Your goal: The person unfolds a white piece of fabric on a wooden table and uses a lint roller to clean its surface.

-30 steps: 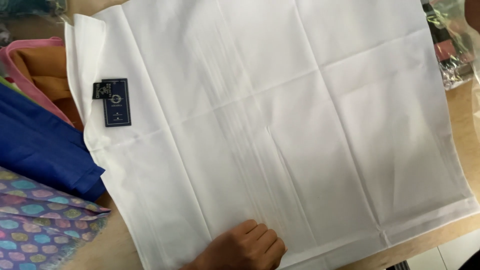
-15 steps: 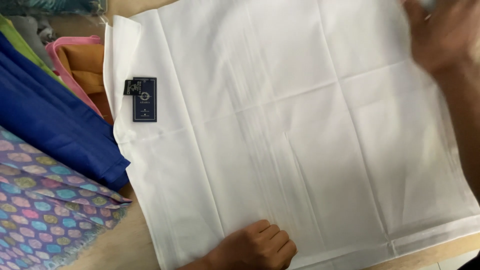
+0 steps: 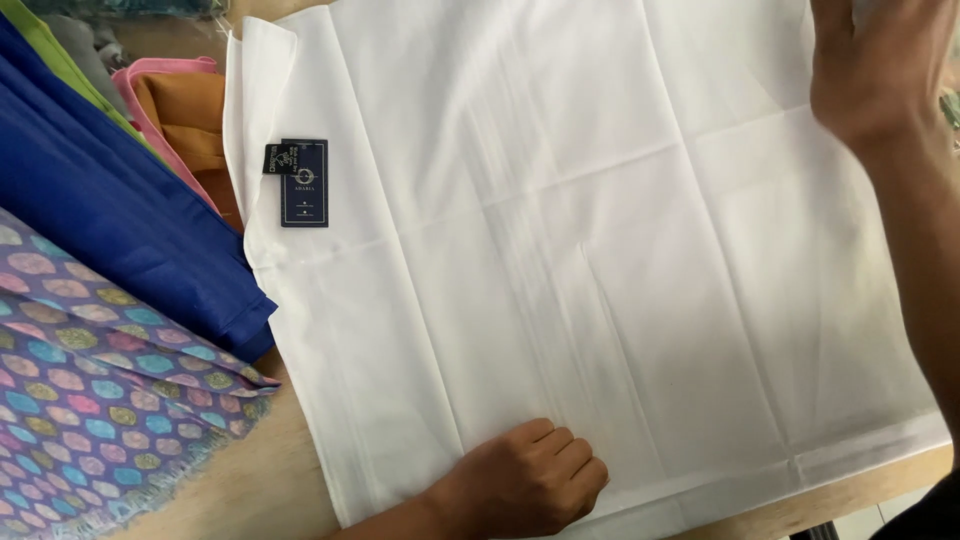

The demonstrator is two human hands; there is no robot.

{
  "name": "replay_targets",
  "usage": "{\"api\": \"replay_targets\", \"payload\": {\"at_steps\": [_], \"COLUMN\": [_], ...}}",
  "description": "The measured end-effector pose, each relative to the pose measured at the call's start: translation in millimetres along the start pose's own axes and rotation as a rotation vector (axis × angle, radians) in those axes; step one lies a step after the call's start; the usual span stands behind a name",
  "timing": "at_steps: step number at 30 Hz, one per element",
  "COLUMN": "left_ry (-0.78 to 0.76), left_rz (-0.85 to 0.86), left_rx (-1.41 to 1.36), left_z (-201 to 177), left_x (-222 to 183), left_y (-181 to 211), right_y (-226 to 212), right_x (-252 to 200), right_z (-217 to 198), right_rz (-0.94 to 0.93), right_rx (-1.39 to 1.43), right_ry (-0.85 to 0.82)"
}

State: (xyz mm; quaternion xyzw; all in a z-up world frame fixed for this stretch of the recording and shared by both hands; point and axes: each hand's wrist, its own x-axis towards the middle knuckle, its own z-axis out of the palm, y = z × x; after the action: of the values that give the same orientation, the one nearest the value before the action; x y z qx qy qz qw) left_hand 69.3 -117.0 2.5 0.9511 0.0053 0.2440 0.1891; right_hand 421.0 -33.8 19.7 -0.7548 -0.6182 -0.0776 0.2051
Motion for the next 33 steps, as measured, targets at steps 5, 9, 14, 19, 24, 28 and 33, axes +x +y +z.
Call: {"api": "replay_targets", "payload": {"at_steps": [5, 9, 14, 19, 24, 28, 33], "left_ry": [-0.004, -0.032, -0.027, -0.017, 0.006, -0.01, 0.003], "left_rz": [0.008, 0.003, 0.003, -0.028, -0.01, -0.005, -0.021], "left_rx": [-0.014, 0.006, 0.037, -0.008, 0.014, -0.013, -0.013], "left_z": [-2, 0, 0, -1, 3, 3, 2], "left_x": [1, 2, 4, 3, 2, 0, 1], "left_y": [-1, 0, 1, 0, -2, -3, -4], "right_y": [-6, -4, 19, 3, -9, 1, -4], "right_x": [-40, -50, -27, -26, -23, -25, -30], "right_z": [-3, -2, 22, 25, 25, 34, 30], "right_rz": [-0.145, -0.206, -0.125, -0.196, -0.215, -0.107, -0.237], "right_rx": [-0.039, 0.001, -0.132, 0.029, -0.068, 0.026, 0.107], "right_ry": [0.089, -0.002, 0.051, 0.149, 0.069, 0.145, 0.099]}}
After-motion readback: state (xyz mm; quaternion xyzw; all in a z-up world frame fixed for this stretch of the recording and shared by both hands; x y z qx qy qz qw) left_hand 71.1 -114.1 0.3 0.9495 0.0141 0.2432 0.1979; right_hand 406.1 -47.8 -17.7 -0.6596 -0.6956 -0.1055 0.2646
